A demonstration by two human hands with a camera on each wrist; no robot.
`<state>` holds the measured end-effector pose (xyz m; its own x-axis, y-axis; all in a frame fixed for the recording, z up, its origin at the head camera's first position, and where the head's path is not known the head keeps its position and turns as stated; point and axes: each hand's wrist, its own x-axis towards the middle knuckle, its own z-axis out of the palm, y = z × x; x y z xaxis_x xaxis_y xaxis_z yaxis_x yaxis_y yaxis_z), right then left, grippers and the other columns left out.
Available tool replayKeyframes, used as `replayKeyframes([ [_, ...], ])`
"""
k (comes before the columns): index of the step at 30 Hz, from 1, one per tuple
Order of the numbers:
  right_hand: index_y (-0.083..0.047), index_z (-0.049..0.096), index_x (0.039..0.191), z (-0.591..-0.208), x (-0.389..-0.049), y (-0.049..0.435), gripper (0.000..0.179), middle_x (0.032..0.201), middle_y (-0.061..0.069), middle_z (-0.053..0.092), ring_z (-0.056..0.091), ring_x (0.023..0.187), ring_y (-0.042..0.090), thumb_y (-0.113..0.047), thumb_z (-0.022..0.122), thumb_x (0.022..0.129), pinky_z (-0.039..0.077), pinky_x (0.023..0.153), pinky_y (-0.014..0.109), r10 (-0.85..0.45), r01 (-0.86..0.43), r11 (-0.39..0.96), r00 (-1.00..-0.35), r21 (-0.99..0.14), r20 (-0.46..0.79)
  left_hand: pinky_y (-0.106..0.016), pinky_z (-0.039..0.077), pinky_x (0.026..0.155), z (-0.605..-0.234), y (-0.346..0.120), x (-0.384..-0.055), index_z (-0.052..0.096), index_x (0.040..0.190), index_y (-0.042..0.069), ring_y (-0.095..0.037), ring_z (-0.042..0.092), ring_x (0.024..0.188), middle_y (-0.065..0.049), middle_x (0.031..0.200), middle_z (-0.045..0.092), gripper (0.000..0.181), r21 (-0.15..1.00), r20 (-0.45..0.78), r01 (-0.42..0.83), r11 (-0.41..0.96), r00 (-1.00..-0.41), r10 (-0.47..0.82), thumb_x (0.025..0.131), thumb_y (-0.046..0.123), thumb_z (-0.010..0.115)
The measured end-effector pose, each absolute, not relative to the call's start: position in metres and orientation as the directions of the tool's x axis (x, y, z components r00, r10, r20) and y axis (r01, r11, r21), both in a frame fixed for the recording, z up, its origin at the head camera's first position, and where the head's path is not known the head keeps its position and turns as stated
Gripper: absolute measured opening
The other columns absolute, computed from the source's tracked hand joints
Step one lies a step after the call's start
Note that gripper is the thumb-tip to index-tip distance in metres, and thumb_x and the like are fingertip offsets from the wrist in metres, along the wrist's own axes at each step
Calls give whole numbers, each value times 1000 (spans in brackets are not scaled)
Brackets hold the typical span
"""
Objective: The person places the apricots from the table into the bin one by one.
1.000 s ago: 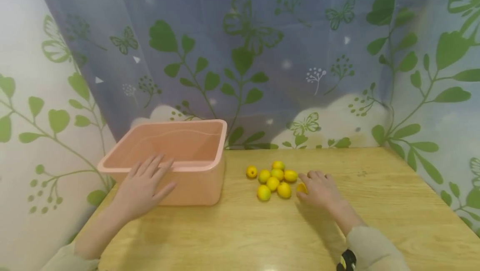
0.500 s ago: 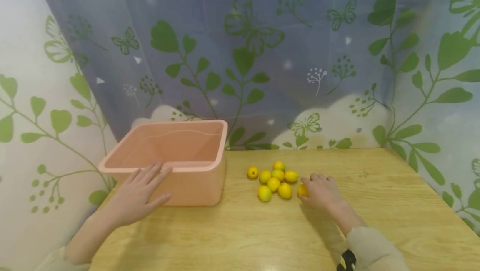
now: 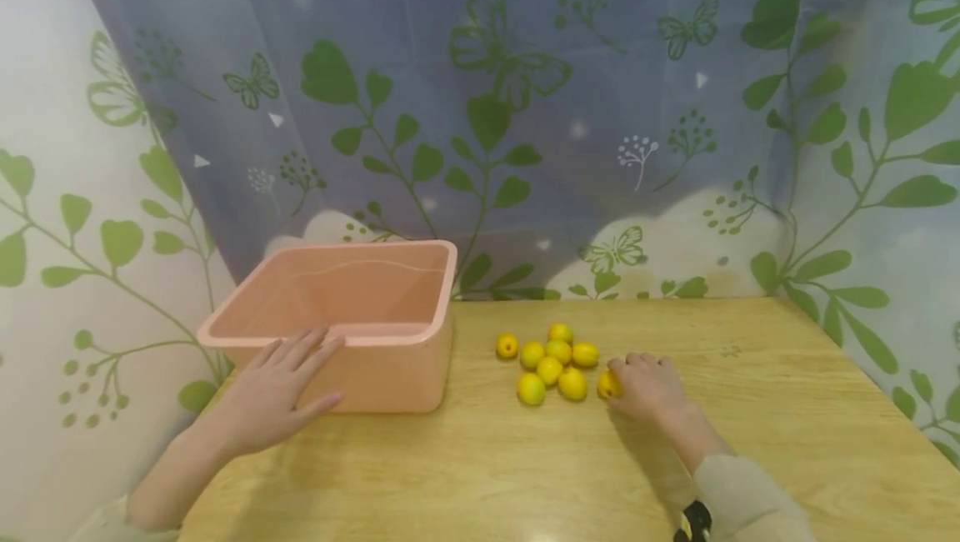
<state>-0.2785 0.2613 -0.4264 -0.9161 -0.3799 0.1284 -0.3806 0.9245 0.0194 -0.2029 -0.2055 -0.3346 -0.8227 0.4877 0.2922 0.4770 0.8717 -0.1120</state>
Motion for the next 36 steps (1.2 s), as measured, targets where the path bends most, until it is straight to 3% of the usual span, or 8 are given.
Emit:
replayKeyframes([
  [14,-7,60,98,-429,-282,264,45,84,6,53,51,75,25,-38,78,71,41,64,48,-364,-370,929,-921,-19,137,-56,24,105,-334,-206,-203,39,141,7,-37,31,131,-20,143,35,68,-127,321,491,862,-802,504,90,50,51],
  [23,-4,62,100,-423,-283,264,46,90,12,56,54,81,31,-38,76,73,42,69,54,-364,-372,928,-919,-28,153,-57,22,105,-331,-204,-202,37,142,7,-37,28,132,-20,145,32,70,-99,291,482,871,-822,489,90,51,50],
  [36,-5,62,99,-406,-282,260,41,88,8,56,53,80,29,-36,75,75,41,68,53,-371,-382,924,-909,-22,191,-59,20,105,-333,-202,-200,33,143,4,-36,25,134,-18,147,30,73,-135,291,484,864,-815,502,90,52,49],
])
